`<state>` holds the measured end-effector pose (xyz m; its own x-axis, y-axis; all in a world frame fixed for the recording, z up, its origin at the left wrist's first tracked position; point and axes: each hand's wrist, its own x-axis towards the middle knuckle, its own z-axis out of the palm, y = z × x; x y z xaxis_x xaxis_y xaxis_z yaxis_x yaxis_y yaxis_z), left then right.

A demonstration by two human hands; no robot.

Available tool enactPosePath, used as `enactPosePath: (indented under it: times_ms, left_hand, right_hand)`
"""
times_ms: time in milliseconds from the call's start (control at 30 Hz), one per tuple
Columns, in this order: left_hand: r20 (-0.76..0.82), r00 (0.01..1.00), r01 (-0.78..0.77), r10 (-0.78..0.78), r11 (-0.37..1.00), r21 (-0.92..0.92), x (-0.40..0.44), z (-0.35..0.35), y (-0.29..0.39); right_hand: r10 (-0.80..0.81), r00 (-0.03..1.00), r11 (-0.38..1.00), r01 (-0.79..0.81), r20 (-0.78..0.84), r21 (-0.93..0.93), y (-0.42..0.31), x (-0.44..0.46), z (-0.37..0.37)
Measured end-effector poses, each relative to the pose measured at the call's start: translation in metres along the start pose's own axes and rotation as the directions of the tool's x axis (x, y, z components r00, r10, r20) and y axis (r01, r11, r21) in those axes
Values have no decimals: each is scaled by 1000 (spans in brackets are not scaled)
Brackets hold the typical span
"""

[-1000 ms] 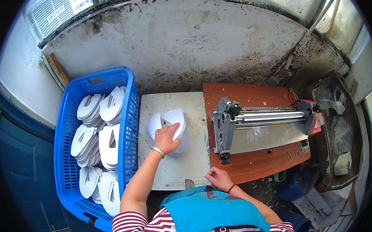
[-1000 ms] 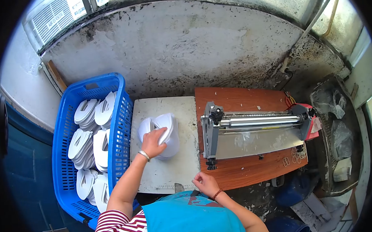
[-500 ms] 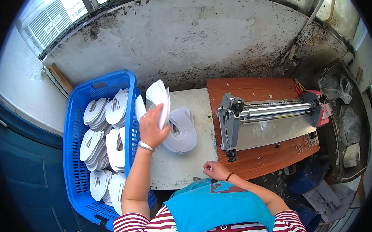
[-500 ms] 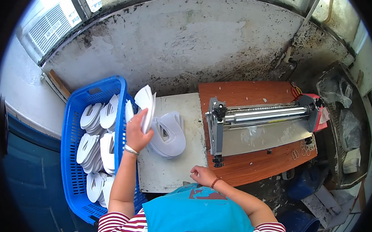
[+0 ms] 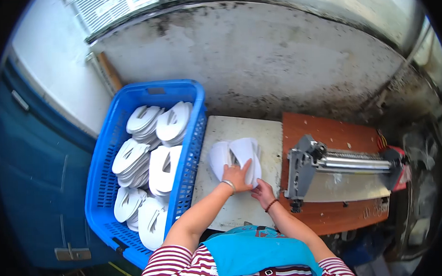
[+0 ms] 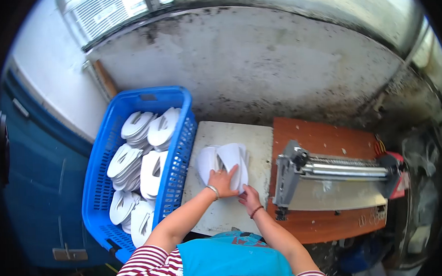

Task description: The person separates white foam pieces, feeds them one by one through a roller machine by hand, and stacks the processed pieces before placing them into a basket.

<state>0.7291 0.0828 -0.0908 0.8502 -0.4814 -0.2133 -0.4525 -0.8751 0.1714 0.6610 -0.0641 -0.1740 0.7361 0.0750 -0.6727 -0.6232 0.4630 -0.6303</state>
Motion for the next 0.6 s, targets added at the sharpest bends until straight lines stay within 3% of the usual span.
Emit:
enactPosePath:
  times_ms: [100,200,367,500,600]
  left_hand:
    - [59,990,134,-127,981,-138,8,5,-4]
    - [25,990,141,-138,979,-144,12,9,-8]
    - [159,975,185,-154,962,-202,16,-8,-20]
    - [194,963,233,-189,943,-239,14,-11,-28]
    - [218,962,221,-162,934,-281,13,-7,-36]
  right_hand:
    - [84,996,981,-82,-4,177,-10,3,9]
    - [73,997,980,-66,-26,188,-3,12,19]
    - [72,997,964,-66,-13,256,-3,17,31]
    - [156,986,939,-169,67,300,3,24,36]
    - [104,985,948,-140,136,285,7,22,40]
